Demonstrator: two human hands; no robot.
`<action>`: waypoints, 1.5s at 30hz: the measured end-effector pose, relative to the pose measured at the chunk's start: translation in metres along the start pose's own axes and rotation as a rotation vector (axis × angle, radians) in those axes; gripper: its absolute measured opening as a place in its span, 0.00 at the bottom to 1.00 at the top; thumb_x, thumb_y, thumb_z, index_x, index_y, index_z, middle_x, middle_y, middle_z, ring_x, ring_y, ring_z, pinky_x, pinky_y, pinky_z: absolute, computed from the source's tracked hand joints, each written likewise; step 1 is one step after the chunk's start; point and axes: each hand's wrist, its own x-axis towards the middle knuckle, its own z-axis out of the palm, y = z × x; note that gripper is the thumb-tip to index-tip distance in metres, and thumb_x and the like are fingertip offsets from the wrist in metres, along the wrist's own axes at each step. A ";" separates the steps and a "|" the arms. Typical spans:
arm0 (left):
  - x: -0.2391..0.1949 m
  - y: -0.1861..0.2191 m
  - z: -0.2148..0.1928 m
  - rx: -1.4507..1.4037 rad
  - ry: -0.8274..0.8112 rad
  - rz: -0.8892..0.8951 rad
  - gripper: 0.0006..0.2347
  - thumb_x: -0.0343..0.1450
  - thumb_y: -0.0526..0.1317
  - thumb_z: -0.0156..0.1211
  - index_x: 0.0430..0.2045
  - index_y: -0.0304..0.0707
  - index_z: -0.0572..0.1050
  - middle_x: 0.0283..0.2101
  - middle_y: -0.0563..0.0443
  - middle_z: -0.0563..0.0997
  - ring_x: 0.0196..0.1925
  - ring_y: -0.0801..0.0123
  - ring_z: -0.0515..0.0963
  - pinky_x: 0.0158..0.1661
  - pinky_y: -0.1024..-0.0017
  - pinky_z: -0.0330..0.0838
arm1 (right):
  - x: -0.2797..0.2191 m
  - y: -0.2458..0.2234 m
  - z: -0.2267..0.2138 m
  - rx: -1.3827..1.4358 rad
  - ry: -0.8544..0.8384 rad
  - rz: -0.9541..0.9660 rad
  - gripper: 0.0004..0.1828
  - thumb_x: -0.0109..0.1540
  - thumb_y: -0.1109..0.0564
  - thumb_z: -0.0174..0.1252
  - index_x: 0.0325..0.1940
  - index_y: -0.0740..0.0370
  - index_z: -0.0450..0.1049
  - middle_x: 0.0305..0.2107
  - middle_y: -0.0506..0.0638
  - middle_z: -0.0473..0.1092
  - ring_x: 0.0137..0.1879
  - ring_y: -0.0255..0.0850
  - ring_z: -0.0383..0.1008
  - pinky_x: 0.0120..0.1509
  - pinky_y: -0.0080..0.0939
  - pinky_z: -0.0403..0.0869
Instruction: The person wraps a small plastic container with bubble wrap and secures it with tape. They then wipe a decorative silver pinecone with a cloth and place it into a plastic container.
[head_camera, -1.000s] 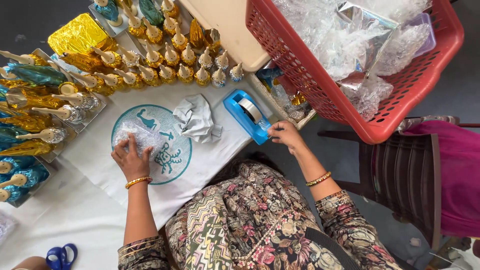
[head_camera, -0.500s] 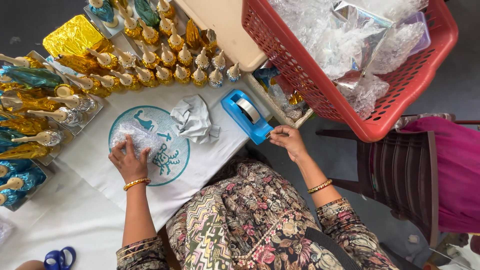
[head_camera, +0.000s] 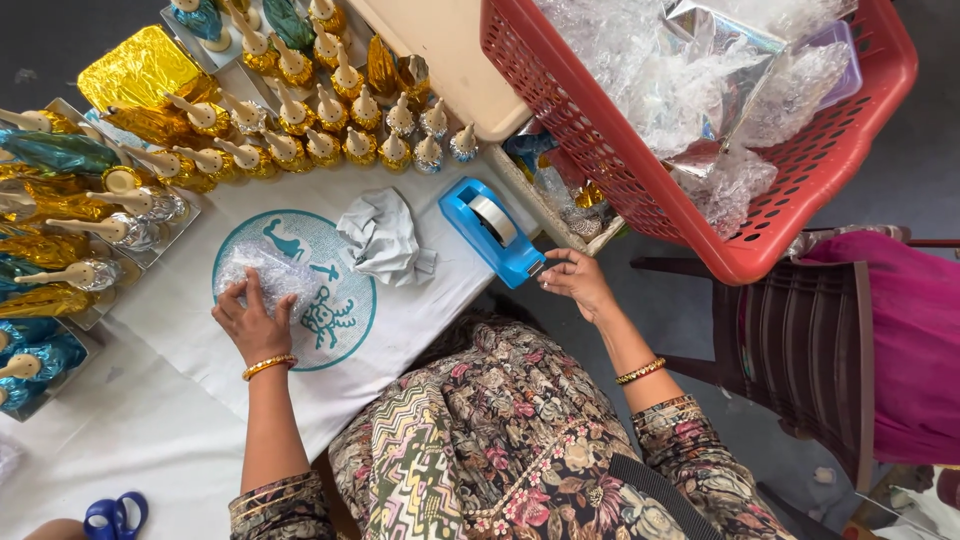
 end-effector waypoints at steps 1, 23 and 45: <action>0.000 0.001 -0.001 0.002 -0.001 -0.001 0.33 0.70 0.56 0.69 0.70 0.43 0.70 0.63 0.39 0.65 0.66 0.46 0.60 0.69 0.52 0.56 | 0.002 0.003 -0.001 0.001 -0.001 0.002 0.23 0.61 0.67 0.62 0.60 0.70 0.68 0.36 0.54 0.75 0.46 0.43 0.80 0.55 0.47 0.81; 0.001 0.003 -0.002 0.023 -0.027 -0.022 0.35 0.68 0.55 0.72 0.70 0.43 0.70 0.63 0.41 0.64 0.65 0.46 0.60 0.68 0.52 0.58 | 0.002 0.018 0.013 0.216 -0.135 -0.196 0.23 0.60 0.70 0.57 0.57 0.61 0.61 0.35 0.50 0.72 0.45 0.40 0.78 0.61 0.56 0.80; 0.005 -0.012 0.022 -0.065 0.055 0.017 0.36 0.64 0.58 0.71 0.66 0.41 0.70 0.55 0.42 0.71 0.61 0.49 0.66 0.65 0.48 0.53 | -0.007 0.061 0.004 -0.811 0.125 -0.402 0.08 0.61 0.64 0.62 0.45 0.64 0.78 0.30 0.47 0.80 0.37 0.32 0.81 0.41 0.33 0.76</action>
